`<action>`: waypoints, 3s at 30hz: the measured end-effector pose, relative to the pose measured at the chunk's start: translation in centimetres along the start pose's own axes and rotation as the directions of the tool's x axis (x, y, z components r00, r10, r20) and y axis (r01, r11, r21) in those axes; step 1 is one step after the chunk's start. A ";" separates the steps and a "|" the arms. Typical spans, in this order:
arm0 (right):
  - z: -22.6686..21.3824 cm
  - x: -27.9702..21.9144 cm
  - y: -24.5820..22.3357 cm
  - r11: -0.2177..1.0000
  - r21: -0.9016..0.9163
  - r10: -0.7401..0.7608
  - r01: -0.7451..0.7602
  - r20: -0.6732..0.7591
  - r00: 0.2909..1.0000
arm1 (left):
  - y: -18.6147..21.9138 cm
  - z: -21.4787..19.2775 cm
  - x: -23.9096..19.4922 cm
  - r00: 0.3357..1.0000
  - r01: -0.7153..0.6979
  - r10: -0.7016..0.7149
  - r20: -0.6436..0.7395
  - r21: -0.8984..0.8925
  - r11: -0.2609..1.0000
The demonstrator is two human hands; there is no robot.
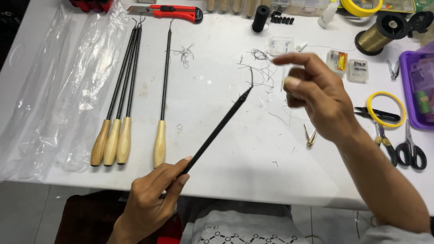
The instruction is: The person selects a long tool with a wooden handle and a metal tip, then uses a thin needle-like tool to thread a small wire through the tip. They use pliers to bend and secure the wire, repeating the threading and bending steps to assemble the tool tip.
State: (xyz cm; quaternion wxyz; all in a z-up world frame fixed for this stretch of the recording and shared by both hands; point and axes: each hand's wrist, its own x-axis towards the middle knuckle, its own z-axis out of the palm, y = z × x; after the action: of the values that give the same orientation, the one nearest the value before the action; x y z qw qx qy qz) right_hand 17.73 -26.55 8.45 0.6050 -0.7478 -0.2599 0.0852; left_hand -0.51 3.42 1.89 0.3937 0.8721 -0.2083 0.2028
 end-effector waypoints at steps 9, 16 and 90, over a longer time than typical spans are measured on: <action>0.0 11.1 -1.6 0.977 0.130 -0.153 0.166 -0.103 0.983 | -1.7 -1.5 -1.3 0.994 0.084 -0.081 -0.070 0.043 0.996; 0.7 11.1 5.1 0.995 -0.085 -0.060 0.055 -0.054 0.997 | -2.8 -1.2 -1.9 0.983 0.166 -0.165 -0.082 0.013 0.986; -15.5 -3.5 21.7 0.507 -0.799 -0.009 -0.324 -0.380 0.925 | -0.5 8.3 2.0 0.946 0.272 -0.313 -0.088 -0.315 0.909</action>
State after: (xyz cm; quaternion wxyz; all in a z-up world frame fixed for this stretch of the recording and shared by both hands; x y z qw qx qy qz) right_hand 27.79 -44.47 -8.91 0.1866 -0.9701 -0.0905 -0.1257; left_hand 3.02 -3.03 -2.40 0.5601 0.8080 -0.0757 0.1668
